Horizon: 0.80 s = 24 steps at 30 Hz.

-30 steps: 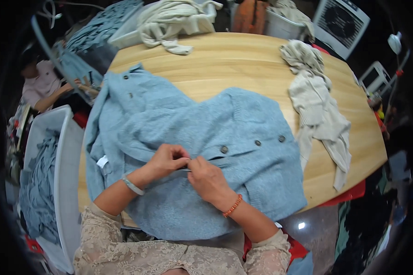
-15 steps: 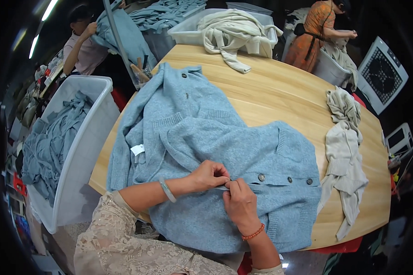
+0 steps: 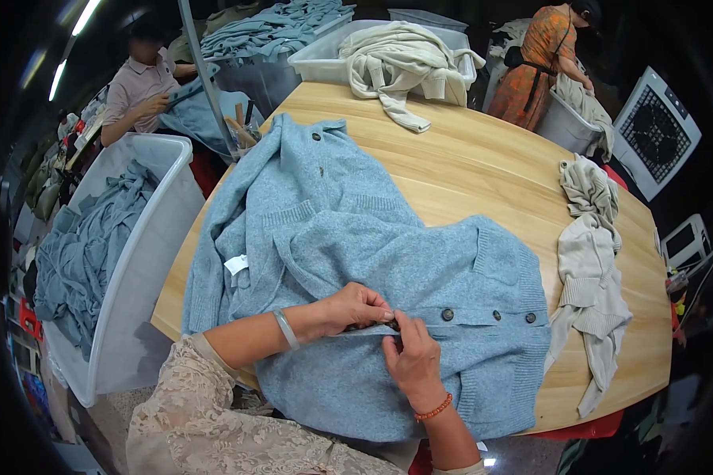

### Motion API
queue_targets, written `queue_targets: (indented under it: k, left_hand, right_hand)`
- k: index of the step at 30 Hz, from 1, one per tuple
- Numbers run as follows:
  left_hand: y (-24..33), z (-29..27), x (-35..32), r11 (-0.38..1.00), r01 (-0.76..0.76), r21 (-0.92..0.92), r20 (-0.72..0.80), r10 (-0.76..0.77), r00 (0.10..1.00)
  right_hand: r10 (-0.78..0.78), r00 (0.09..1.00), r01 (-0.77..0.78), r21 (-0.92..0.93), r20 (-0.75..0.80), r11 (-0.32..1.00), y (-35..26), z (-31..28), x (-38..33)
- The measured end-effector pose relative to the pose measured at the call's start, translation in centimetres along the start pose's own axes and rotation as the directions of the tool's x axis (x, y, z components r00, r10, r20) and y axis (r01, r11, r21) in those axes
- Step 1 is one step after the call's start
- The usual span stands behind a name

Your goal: Buttoning and then folding sweaters on a production table.

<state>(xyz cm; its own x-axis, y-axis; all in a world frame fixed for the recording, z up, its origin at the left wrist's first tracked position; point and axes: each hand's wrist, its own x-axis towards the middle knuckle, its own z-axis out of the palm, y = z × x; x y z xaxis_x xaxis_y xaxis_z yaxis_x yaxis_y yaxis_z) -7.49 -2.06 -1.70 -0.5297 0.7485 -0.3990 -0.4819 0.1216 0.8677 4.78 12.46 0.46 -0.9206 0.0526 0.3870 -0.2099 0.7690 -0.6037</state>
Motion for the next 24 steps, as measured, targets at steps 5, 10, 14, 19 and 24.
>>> queue_targets:
  k: [5, 10, 14, 19, 24]
  left_hand:
    - [-0.1, 0.2, -0.6, 0.992, -0.047, 0.117, 0.033, 0.043, 0.999]
    - [0.0, 0.9, -3.4, 0.354, -0.483, 0.801, 0.249, 0.537, 0.806]
    - [-1.2, 1.3, -2.3, 0.427, -0.487, 0.762, 0.111, 0.655, 0.747]
    - [-1.1, 0.9, -1.5, 0.525, -0.437, 0.73, 0.046, 0.601, 0.798]
    - [-0.2, 0.8, -1.9, 0.597, -0.292, 0.747, -0.029, 0.469, 0.883]
  right_hand:
    - [0.024, 1.0, -0.024, 0.04, 0.003, 0.999, 0.5, 0.1, -0.3]
    - [0.043, 0.999, -0.046, 0.128, 0.027, 0.991, 1.2, 0.3, -0.1]
    - [0.032, 0.998, -0.045, 0.25, 0.055, 0.967, 1.9, -0.2, -0.1]
    - [-0.04, 0.999, 0.036, 0.152, 0.028, 0.988, 2.3, 0.5, -0.1]
    - [-0.053, 0.997, 0.052, 0.02, 0.055, 0.998, 1.9, 1.5, -0.4]
